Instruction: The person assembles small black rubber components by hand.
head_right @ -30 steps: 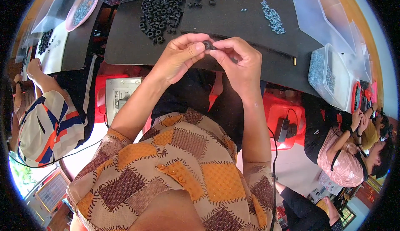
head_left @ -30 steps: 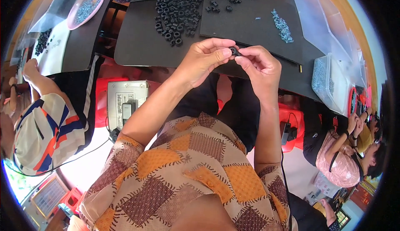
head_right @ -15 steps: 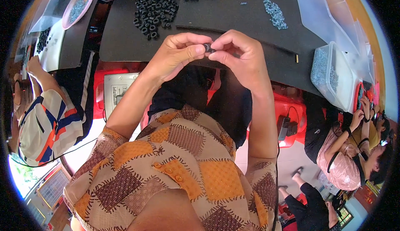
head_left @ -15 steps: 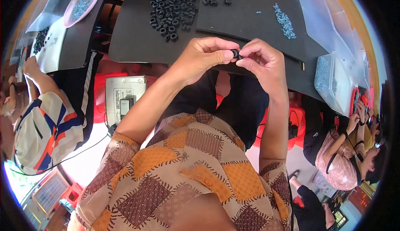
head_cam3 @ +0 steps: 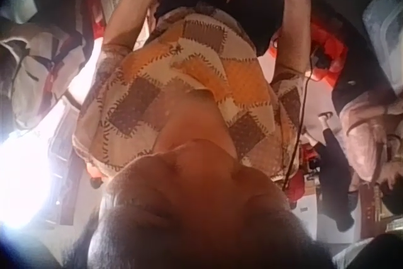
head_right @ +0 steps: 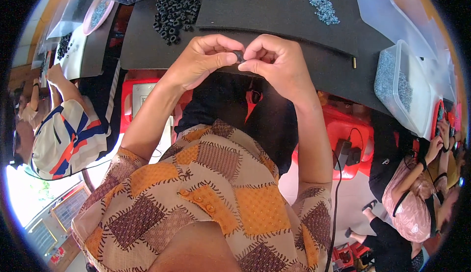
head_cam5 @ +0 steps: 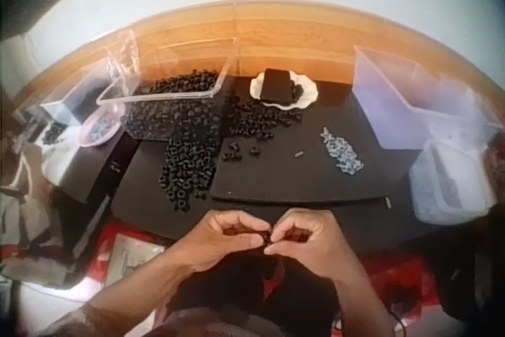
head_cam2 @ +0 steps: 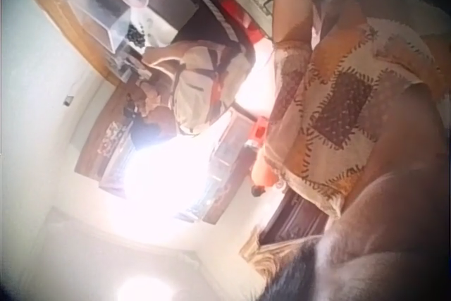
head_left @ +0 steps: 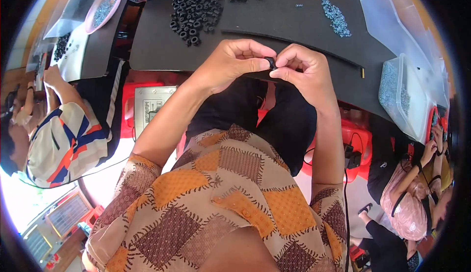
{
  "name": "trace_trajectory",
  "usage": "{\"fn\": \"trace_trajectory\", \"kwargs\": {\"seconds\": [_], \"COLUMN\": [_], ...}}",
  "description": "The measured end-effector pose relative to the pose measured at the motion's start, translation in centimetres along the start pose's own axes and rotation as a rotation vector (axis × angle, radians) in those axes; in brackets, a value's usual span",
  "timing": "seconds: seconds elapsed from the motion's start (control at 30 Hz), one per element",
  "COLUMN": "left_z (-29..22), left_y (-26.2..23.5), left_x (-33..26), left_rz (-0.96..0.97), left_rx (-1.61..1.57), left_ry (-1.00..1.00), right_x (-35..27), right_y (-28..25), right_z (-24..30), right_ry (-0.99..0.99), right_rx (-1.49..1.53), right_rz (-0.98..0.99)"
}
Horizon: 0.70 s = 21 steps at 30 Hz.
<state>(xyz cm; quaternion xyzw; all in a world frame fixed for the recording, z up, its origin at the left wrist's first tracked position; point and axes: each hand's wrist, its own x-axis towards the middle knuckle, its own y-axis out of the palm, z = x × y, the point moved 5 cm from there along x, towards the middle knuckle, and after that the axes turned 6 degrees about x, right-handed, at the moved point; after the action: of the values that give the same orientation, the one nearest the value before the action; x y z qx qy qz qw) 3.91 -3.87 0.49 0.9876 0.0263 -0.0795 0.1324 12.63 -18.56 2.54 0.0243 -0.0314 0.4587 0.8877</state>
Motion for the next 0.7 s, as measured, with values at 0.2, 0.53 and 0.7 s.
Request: {"fn": "trace_trajectory", "kwargs": {"seconds": [0.2, 0.53, 0.7], "left_z": [-0.3, -0.8, -1.3], "left_y": [-0.2, -0.4, -0.1], "left_x": [0.0, 0.0, 0.3], "left_rz": [-0.112, -0.204, -0.164], "left_rx": [0.297, 0.58, 0.609], "left_ry": [0.081, 0.119, 0.172], "right_x": [0.1, 1.1, 1.2], "right_y": [0.4, 1.3, 1.1], "right_z": [0.1, 0.3, -0.2], "right_ry": [-0.014, -0.102, -0.092], "right_rx": [-0.169, -0.452, -0.438], "right_rz": [-0.067, -0.106, -0.128]}}
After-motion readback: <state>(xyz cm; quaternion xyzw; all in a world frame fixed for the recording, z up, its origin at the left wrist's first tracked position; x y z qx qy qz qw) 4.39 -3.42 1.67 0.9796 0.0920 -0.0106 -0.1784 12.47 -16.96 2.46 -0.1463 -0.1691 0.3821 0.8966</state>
